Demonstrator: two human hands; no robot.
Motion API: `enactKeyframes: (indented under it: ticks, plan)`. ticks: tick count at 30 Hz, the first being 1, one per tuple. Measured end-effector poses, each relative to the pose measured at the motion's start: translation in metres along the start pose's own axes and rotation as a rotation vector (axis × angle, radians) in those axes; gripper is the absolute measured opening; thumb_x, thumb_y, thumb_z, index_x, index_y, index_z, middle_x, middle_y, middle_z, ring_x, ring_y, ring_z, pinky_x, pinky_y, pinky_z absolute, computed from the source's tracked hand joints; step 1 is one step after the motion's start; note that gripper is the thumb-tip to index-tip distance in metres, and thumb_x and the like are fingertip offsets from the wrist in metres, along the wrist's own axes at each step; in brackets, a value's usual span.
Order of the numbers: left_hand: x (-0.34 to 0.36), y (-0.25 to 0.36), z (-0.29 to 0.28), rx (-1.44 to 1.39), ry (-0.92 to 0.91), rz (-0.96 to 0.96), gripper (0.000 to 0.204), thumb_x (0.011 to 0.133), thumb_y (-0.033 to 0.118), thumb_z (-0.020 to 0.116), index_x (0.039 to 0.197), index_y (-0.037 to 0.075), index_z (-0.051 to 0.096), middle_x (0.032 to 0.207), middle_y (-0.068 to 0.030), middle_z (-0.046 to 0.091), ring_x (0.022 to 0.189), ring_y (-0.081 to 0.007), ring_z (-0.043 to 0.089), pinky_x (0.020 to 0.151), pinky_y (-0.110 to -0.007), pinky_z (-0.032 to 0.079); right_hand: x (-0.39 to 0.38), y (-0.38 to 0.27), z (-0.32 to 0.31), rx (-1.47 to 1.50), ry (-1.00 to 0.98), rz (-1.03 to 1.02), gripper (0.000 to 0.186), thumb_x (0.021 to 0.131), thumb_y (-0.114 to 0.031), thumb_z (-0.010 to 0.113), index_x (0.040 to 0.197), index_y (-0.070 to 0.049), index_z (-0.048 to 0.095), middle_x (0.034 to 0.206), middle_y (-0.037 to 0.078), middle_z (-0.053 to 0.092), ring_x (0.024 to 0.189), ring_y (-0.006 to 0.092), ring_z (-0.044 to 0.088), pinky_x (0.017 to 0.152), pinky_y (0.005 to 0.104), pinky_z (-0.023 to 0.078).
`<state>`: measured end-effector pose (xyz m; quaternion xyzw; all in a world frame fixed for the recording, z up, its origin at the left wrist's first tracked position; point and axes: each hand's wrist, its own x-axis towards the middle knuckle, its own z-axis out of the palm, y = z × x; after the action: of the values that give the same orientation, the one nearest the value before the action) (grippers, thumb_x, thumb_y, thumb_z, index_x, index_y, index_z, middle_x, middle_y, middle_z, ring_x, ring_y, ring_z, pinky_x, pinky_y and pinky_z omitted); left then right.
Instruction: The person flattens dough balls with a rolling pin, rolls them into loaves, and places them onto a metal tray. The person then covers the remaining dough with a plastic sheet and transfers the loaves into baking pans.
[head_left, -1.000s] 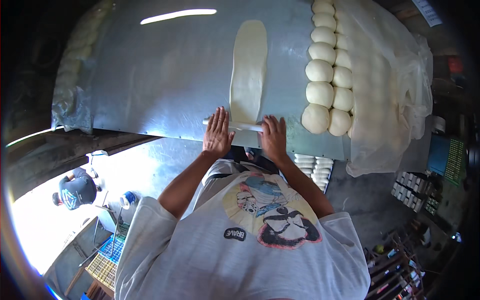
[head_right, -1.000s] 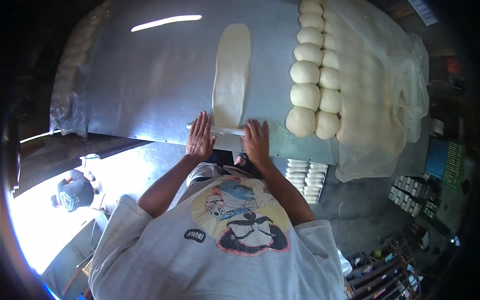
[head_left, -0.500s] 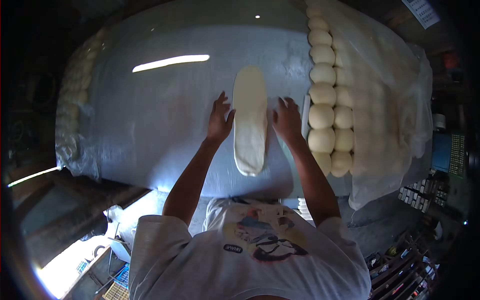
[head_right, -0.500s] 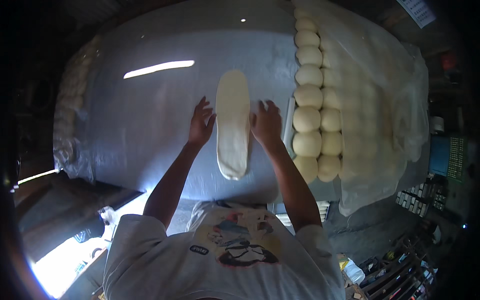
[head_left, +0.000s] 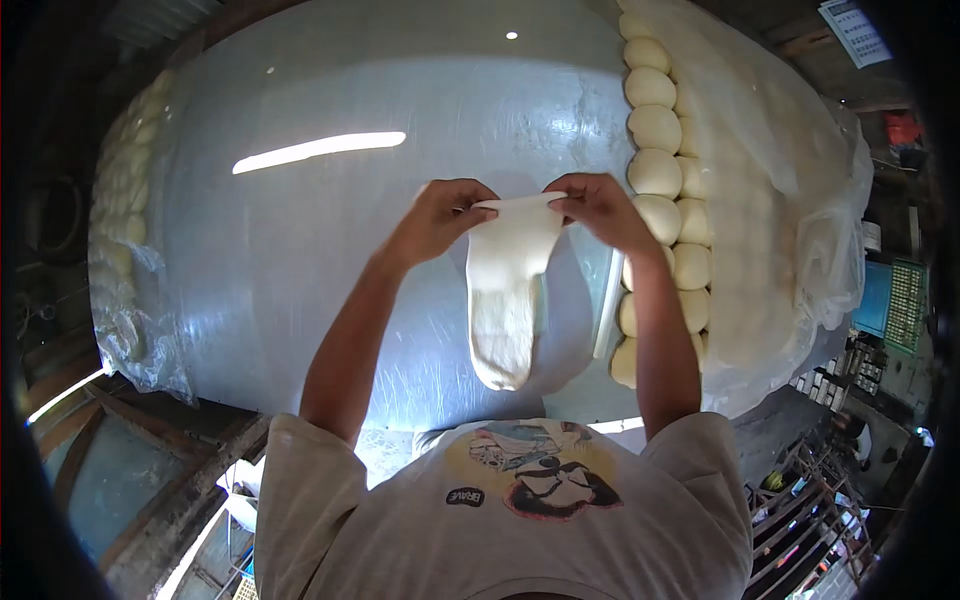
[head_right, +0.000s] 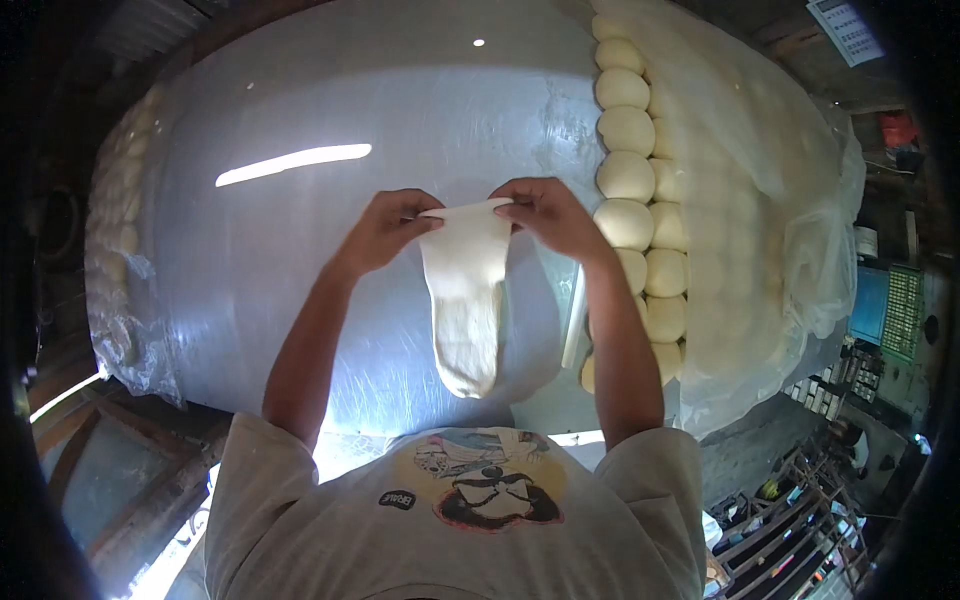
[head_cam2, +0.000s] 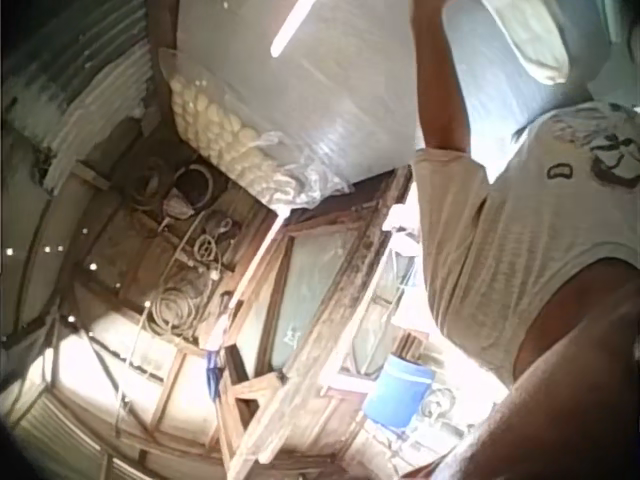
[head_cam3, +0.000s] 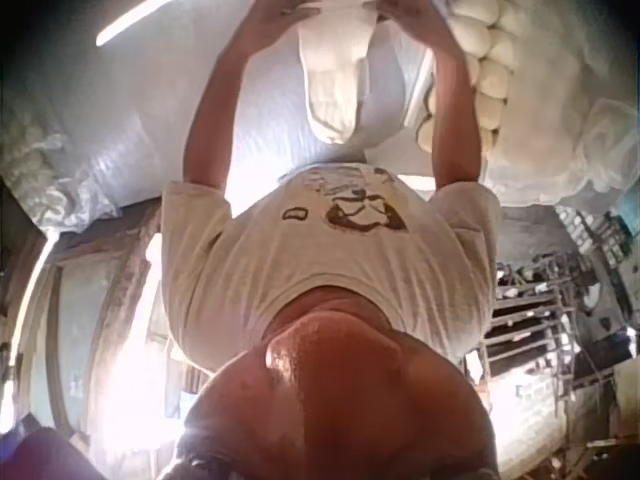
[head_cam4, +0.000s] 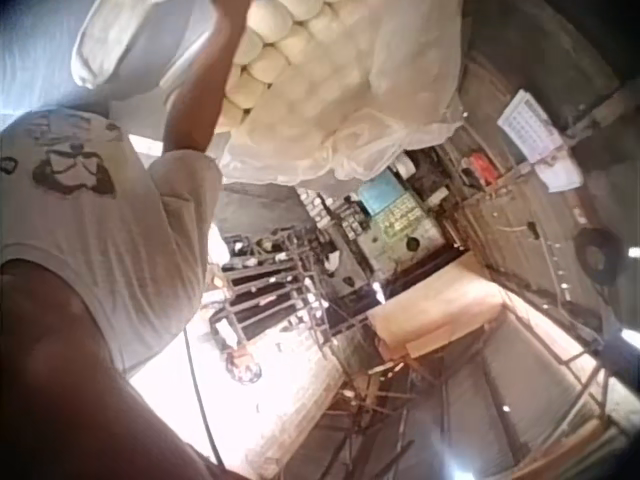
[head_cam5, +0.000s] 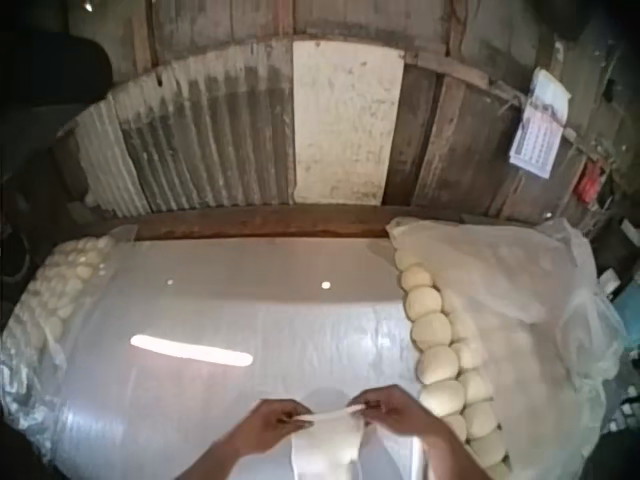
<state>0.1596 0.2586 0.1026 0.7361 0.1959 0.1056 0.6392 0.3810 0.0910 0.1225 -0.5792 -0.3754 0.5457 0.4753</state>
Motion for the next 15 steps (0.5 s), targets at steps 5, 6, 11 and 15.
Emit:
enactKeyframes:
  ticks: [5,6,11,15]
  plan:
    - [-0.061,0.146,-0.019,0.161,-0.011,0.051,0.018,0.095,0.008,0.07,0.106,-0.005,0.072,0.086,-0.0057,0.072,0.076,-0.0109,0.064,0.069,-0.028,0.053,-0.052,-0.125,-0.005,-0.212,-0.206,-0.121,0.021,0.098,-0.009,0.066,0.114,0.003,0.069,0.097,0.006,0.073,0.089,0.015,0.07,0.082,0.0333,0.061]
    - [-0.077,0.169,-0.019,0.2,0.089,0.107,0.018,0.094,0.008,0.07,0.108,-0.004,0.072,0.086,-0.0053,0.072,0.075,-0.0108,0.064,0.068,-0.027,0.052,-0.064,-0.147,0.006,-0.247,-0.131,-0.201,0.022,0.097,-0.011,0.068,0.115,0.001,0.069,0.095,0.005,0.073,0.084,0.0123,0.069,0.076,0.03,0.058]
    - [-0.113,0.247,0.0,0.399,0.266,0.349,0.017,0.092,0.01,0.074,0.107,0.002,0.074,0.096,-0.0052,0.074,0.086,-0.0124,0.069,0.075,-0.028,0.055,-0.129,-0.211,0.038,-0.465,0.019,-0.5,0.021,0.099,-0.009,0.065,0.118,-0.001,0.069,0.096,0.002,0.073,0.087,0.0099,0.068,0.078,0.0278,0.057]
    - [-0.122,0.168,0.028,0.724,0.638,0.615,0.009,0.088,0.006,0.073,0.097,0.004,0.074,0.098,-0.0113,0.074,0.09,-0.0286,0.073,0.081,-0.037,0.058,-0.136,-0.124,0.09,-0.69,0.565,-0.681,0.022,0.091,-0.002,0.066,0.111,-0.007,0.072,0.094,0.013,0.074,0.084,0.0237,0.072,0.077,0.0356,0.056]
